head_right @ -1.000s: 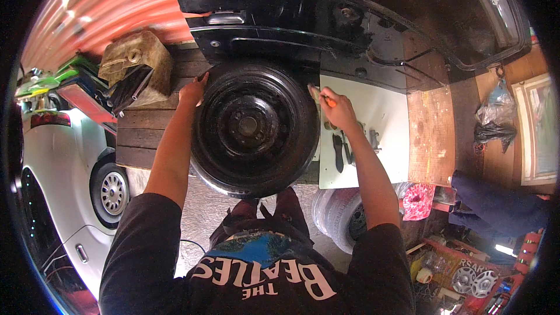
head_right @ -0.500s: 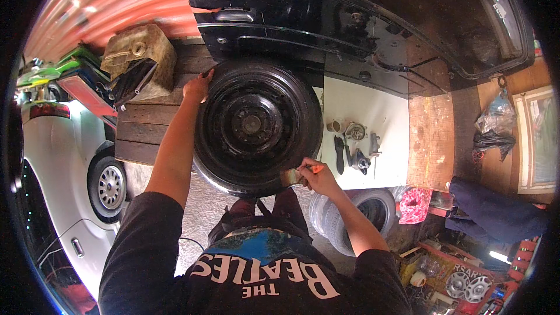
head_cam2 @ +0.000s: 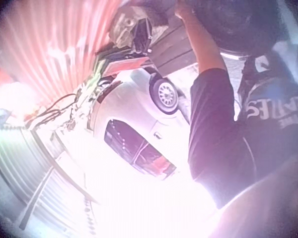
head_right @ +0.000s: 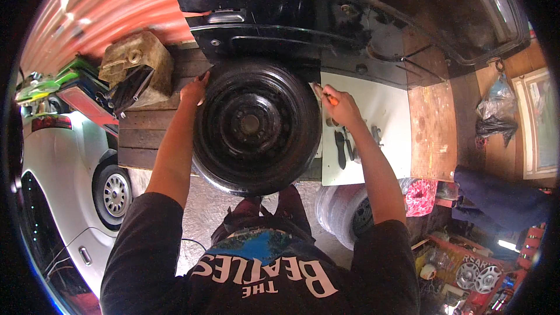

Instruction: The person uses a small brush to scrub the surface of a car tire resting on a wooden workbench. The person repeatedly brushes the tire's sidewall and inner rim area throughout the clip.

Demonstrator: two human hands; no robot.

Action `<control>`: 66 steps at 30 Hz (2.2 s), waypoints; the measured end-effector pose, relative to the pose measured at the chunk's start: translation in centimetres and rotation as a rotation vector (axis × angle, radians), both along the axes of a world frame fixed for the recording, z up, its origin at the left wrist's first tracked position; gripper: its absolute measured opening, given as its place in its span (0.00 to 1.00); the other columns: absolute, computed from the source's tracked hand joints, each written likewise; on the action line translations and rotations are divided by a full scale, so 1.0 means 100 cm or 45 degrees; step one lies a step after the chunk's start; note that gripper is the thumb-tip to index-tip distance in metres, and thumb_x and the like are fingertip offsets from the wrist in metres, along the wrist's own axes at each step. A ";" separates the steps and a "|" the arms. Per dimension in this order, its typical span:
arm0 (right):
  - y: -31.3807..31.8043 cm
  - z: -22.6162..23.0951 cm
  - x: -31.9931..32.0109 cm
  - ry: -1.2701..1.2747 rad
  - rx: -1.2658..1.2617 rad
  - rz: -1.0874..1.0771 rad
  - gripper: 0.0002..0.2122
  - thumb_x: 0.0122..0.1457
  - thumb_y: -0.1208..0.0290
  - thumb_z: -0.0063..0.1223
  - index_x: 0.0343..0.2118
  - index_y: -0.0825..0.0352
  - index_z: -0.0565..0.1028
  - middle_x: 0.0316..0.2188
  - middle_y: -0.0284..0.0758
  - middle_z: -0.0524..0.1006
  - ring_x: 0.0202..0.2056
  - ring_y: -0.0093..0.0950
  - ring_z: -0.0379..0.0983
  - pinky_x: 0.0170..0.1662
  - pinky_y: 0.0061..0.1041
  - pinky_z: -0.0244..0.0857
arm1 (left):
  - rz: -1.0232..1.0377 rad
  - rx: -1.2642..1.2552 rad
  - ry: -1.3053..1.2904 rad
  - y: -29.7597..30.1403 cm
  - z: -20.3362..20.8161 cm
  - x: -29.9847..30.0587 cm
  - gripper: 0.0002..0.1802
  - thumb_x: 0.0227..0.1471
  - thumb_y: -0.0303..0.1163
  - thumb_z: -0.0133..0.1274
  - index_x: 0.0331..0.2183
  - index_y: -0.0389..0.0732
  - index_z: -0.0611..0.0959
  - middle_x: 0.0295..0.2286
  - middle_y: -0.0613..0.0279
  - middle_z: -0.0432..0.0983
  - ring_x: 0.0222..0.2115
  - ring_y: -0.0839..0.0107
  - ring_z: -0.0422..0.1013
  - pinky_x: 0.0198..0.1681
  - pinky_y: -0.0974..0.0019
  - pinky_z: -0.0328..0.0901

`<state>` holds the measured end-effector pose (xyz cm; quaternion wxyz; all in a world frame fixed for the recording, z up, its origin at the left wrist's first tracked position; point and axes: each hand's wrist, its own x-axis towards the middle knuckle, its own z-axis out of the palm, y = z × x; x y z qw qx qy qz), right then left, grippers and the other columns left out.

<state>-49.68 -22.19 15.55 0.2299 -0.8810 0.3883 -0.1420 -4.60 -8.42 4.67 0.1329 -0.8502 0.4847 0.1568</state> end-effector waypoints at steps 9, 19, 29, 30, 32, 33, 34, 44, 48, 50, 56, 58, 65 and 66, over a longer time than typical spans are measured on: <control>0.117 -0.046 -0.065 0.077 -0.074 0.119 0.06 0.60 0.72 0.56 0.35 0.63 0.69 0.25 0.45 0.75 0.28 0.49 0.76 0.29 0.44 0.67 | 0.017 0.031 0.063 -0.003 0.005 -0.008 0.44 0.61 0.28 0.43 0.69 0.75 0.47 0.68 0.60 0.53 0.55 0.56 0.73 0.53 0.52 0.72; 0.201 -0.044 -0.056 -0.102 1.133 0.074 0.08 0.66 0.66 0.54 0.41 0.65 0.75 0.27 0.34 0.78 0.27 0.22 0.75 0.32 0.27 0.69 | -0.011 -0.035 0.023 -0.003 -0.004 -0.006 0.42 0.62 0.29 0.41 0.69 0.74 0.46 0.67 0.56 0.53 0.55 0.52 0.72 0.53 0.51 0.71; 0.009 -0.015 -0.031 -0.034 0.259 -0.083 0.09 0.66 0.62 0.52 0.38 0.63 0.72 0.26 0.42 0.79 0.30 0.47 0.77 0.35 0.38 0.69 | 0.046 -0.038 0.019 -0.004 -0.010 -0.002 0.43 0.61 0.29 0.42 0.69 0.75 0.47 0.67 0.57 0.54 0.53 0.50 0.74 0.52 0.49 0.72; -0.001 -0.010 -0.018 -0.070 0.196 -0.040 0.09 0.66 0.62 0.52 0.38 0.63 0.71 0.27 0.42 0.79 0.30 0.48 0.77 0.35 0.38 0.69 | 0.049 -0.040 0.012 -0.002 -0.011 -0.001 0.44 0.61 0.29 0.43 0.69 0.75 0.47 0.67 0.57 0.54 0.53 0.50 0.74 0.52 0.49 0.72; -0.014 -0.004 0.012 -0.141 0.073 0.041 0.09 0.66 0.63 0.52 0.39 0.63 0.71 0.28 0.44 0.79 0.31 0.51 0.75 0.34 0.39 0.69 | 0.041 -0.022 0.010 0.001 -0.008 -0.003 0.44 0.60 0.29 0.43 0.69 0.75 0.47 0.67 0.56 0.54 0.53 0.50 0.74 0.52 0.50 0.72; -0.026 -0.009 0.018 -0.157 0.056 0.019 0.09 0.66 0.63 0.52 0.39 0.63 0.71 0.28 0.44 0.79 0.31 0.51 0.76 0.34 0.39 0.69 | 0.028 -0.025 0.012 -0.003 -0.006 -0.006 0.44 0.60 0.29 0.43 0.69 0.75 0.47 0.67 0.56 0.55 0.53 0.51 0.74 0.52 0.50 0.72; -0.036 -0.014 0.025 -0.174 0.039 -0.005 0.09 0.66 0.63 0.52 0.39 0.63 0.71 0.28 0.44 0.79 0.31 0.50 0.76 0.34 0.39 0.69 | 0.012 -0.046 0.012 -0.007 -0.004 -0.008 0.44 0.60 0.28 0.43 0.69 0.75 0.47 0.67 0.56 0.55 0.53 0.51 0.74 0.52 0.50 0.72; 0.033 -0.072 -0.031 -0.199 -0.022 -0.176 0.05 0.66 0.69 0.51 0.36 0.65 0.70 0.23 0.47 0.75 0.29 0.53 0.75 0.31 0.42 0.68 | 0.031 -0.016 0.060 -0.001 0.008 -0.010 0.45 0.59 0.26 0.45 0.69 0.76 0.48 0.67 0.57 0.54 0.54 0.54 0.73 0.53 0.52 0.71; 0.127 -0.076 -0.080 -0.192 0.218 -0.315 0.08 0.65 0.69 0.53 0.32 0.67 0.69 0.17 0.44 0.67 0.18 0.37 0.67 0.25 0.34 0.60 | 0.068 -0.006 0.086 -0.002 0.005 -0.011 0.45 0.60 0.26 0.44 0.68 0.77 0.48 0.68 0.57 0.53 0.53 0.55 0.74 0.53 0.52 0.71; 0.157 -0.077 -0.090 -0.329 0.583 -0.322 0.07 0.65 0.70 0.53 0.32 0.66 0.70 0.16 0.37 0.70 0.18 0.24 0.67 0.24 0.28 0.59 | 0.062 -0.005 0.063 -0.004 0.000 -0.012 0.43 0.61 0.28 0.42 0.68 0.77 0.49 0.68 0.58 0.53 0.53 0.55 0.74 0.53 0.52 0.71; 0.125 -0.043 -0.054 -0.155 1.179 -0.219 0.08 0.66 0.67 0.54 0.32 0.64 0.72 0.19 0.28 0.75 0.19 0.17 0.70 0.22 0.22 0.62 | 0.026 -0.032 0.012 -0.004 -0.011 -0.007 0.40 0.63 0.30 0.37 0.68 0.79 0.49 0.68 0.60 0.53 0.53 0.55 0.74 0.53 0.53 0.71; 0.088 -0.042 -0.045 -0.035 1.115 -0.117 0.08 0.66 0.65 0.53 0.33 0.63 0.73 0.19 0.28 0.76 0.19 0.17 0.71 0.23 0.22 0.64 | 0.031 -0.018 0.005 -0.006 -0.004 -0.008 0.40 0.63 0.29 0.38 0.68 0.78 0.48 0.68 0.60 0.53 0.53 0.55 0.74 0.53 0.53 0.71; -0.025 -0.017 0.026 -0.196 -0.100 0.312 0.07 0.65 0.66 0.54 0.37 0.63 0.72 0.21 0.39 0.77 0.23 0.39 0.78 0.28 0.35 0.68 | 0.036 0.050 0.035 -0.003 0.002 -0.004 0.43 0.62 0.28 0.41 0.69 0.76 0.46 0.69 0.61 0.50 0.56 0.55 0.72 0.53 0.53 0.71; -0.033 -0.012 0.041 -0.179 -0.029 0.294 0.07 0.65 0.66 0.54 0.37 0.63 0.71 0.23 0.40 0.78 0.26 0.43 0.77 0.30 0.37 0.68 | 0.029 0.054 0.037 -0.003 0.002 -0.004 0.43 0.62 0.28 0.40 0.69 0.76 0.46 0.69 0.61 0.50 0.56 0.55 0.71 0.53 0.53 0.71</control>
